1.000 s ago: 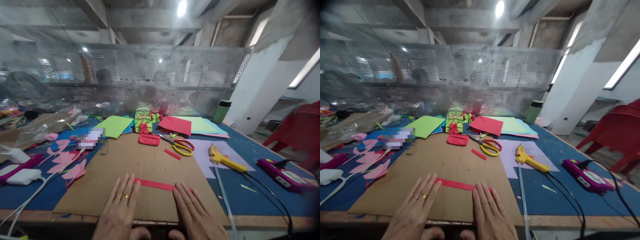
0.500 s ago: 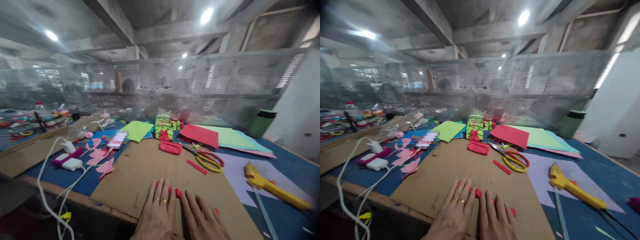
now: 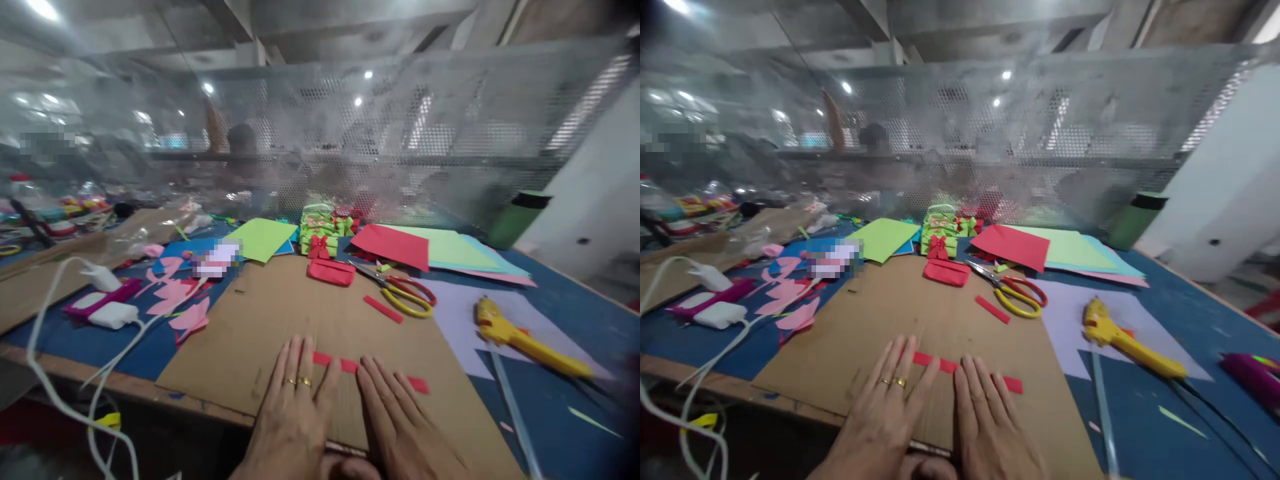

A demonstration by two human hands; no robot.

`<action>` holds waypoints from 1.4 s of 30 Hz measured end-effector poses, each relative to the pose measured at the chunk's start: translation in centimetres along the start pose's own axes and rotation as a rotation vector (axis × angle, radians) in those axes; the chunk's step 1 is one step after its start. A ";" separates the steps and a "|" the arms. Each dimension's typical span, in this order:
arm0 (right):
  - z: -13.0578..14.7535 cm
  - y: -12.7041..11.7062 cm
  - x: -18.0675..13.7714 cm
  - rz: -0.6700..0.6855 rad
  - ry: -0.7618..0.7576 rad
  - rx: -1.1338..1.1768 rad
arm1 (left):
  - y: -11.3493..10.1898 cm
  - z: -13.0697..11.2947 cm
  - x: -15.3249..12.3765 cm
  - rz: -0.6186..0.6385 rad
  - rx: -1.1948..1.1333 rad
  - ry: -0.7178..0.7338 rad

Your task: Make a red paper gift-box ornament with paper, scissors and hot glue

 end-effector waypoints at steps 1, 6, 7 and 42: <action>-0.2 -0.6 -0.6 0.035 0.026 -0.009 | -0.3 0.1 0.0 0.029 -0.018 -0.017; -1.3 -2.9 -3.3 0.094 0.117 -0.075 | -0.7 0.1 0.0 0.048 -0.036 -0.002; -1.5 -3.1 -3.5 0.085 0.130 -0.090 | -0.7 0.1 0.0 0.043 -0.035 -0.003; -11.0 -6.1 1.5 0.074 0.610 1.190 | -4.9 2.8 6.6 0.688 -1.217 -0.458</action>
Point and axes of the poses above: each hand's wrist, its own x-axis towards the middle knuckle, its own y-axis out of the palm, z = x × y, the point moved 2 cm from there along x, towards the middle knuckle, and after that the axes turned 4 degrees about -y, right-handed, at the moved point
